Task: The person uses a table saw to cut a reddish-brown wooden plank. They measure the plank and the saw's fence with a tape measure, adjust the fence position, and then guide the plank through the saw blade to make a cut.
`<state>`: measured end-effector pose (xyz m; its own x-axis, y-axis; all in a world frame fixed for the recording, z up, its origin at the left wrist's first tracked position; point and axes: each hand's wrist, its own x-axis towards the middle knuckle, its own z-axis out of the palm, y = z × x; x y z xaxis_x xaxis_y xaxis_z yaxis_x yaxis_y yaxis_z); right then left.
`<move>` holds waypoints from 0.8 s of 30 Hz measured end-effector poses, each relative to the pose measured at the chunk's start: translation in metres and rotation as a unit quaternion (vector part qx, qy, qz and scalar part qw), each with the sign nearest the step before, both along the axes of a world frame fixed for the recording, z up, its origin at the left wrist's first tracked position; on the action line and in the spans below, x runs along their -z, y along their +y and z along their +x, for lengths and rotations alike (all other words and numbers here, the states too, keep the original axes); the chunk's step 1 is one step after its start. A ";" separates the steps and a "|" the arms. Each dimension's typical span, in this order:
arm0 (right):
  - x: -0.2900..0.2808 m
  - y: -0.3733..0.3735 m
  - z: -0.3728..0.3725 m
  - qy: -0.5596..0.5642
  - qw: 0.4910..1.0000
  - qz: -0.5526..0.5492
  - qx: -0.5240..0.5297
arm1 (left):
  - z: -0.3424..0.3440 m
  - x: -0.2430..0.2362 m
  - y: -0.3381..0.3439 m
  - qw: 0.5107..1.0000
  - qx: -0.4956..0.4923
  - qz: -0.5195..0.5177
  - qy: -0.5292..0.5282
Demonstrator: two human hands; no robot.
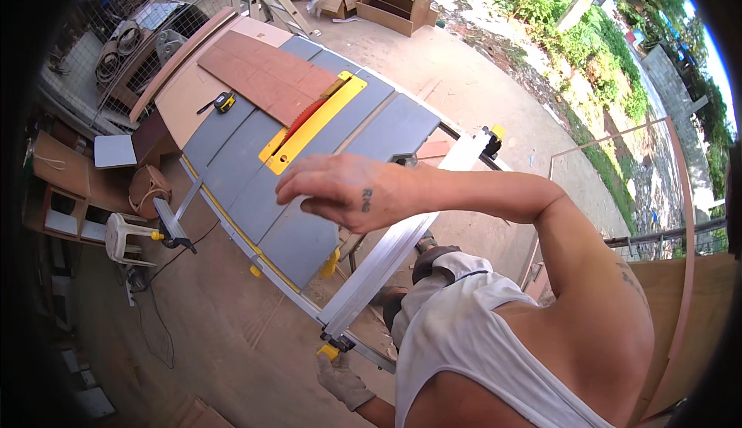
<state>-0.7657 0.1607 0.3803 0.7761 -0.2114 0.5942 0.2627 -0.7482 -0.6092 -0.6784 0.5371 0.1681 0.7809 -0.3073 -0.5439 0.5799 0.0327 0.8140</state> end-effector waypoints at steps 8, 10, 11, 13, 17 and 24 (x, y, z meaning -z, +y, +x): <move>0.041 -0.164 -0.290 0.090 0.820 0.370 0.428 | 0.026 0.007 -0.010 0.985 -0.044 0.168 0.020; 0.089 -0.180 -0.336 0.144 0.781 0.446 0.412 | 0.026 -0.007 -0.031 0.980 -0.030 0.196 0.035; 0.116 -0.183 -0.350 0.182 0.768 0.473 0.392 | 0.028 -0.016 -0.031 0.976 -0.029 0.214 0.042; 0.172 -0.182 -0.367 0.201 0.731 0.524 0.387 | 0.054 -0.005 -0.008 0.981 -0.015 0.184 0.059; 0.227 -0.172 -0.370 0.252 0.714 0.584 0.292 | 0.123 0.028 0.056 0.979 0.118 0.139 0.091; 0.255 -0.146 -0.358 0.317 0.717 0.600 0.158 | 0.101 0.001 0.022 0.825 0.421 0.364 -0.095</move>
